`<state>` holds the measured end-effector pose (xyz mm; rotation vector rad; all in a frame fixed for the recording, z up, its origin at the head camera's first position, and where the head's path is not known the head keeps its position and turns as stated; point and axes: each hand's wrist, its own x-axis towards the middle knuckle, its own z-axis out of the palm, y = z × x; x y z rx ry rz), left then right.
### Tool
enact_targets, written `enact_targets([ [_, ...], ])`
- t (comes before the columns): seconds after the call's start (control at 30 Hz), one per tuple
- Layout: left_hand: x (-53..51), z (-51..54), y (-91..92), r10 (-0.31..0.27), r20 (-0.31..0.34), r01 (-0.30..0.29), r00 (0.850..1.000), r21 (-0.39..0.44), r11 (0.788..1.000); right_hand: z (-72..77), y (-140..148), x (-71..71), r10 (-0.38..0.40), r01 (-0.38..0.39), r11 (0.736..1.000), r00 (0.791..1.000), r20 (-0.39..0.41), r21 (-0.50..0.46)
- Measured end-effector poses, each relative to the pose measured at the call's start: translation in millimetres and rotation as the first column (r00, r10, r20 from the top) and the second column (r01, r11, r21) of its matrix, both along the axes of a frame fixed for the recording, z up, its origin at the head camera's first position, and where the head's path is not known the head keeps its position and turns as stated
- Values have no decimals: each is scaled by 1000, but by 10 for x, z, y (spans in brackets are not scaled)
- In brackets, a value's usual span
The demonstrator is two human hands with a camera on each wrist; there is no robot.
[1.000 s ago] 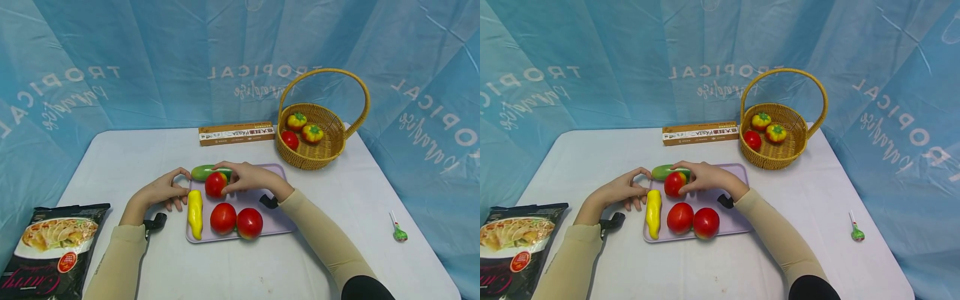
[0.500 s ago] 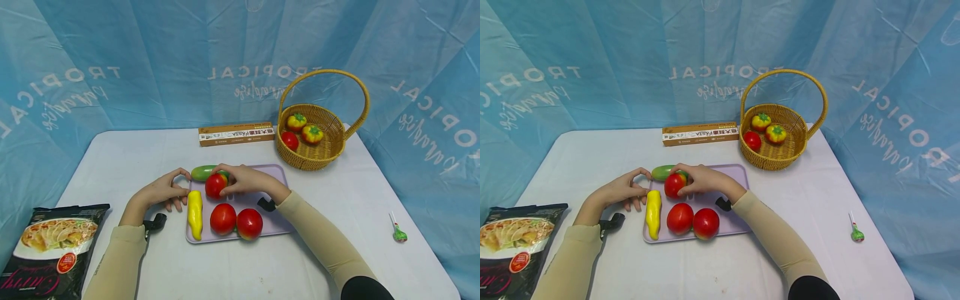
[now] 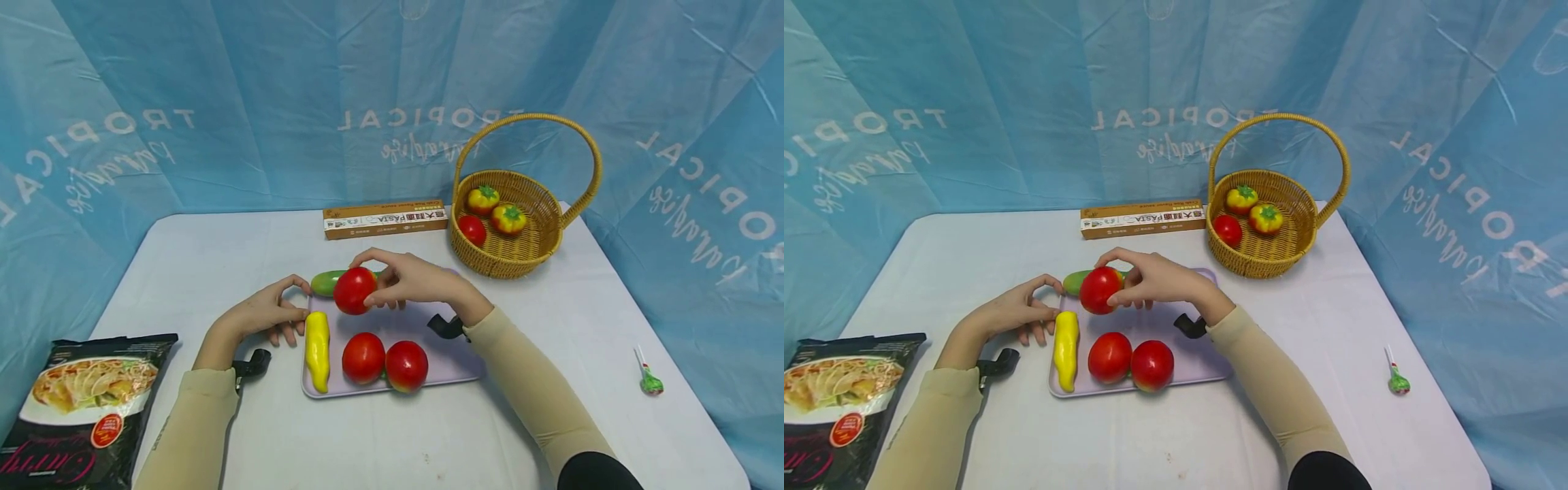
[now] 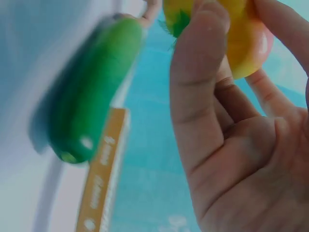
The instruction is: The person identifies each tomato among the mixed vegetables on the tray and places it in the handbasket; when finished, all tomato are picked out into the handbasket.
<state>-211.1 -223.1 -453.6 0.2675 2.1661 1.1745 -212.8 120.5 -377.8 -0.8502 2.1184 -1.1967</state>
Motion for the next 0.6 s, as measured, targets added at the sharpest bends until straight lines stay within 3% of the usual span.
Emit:
enact_targets([
  [0.17,-5,-11,-1,-5,1,5,1000,6,1000,239,259,-12,-92,91,991,996,-2,-93],
  [0.3,4,-4,-1,-10,-7,10,1000,11,1000,371,534,-64,-201,197,970,979,-15,-139],
  [0.43,12,6,5,-11,-13,11,1000,17,1000,413,855,-167,-333,331,924,943,24,-191],
  [0.6,15,5,6,-5,-11,5,1000,18,1000,411,1249,-310,-484,490,835,871,91,-250],
])
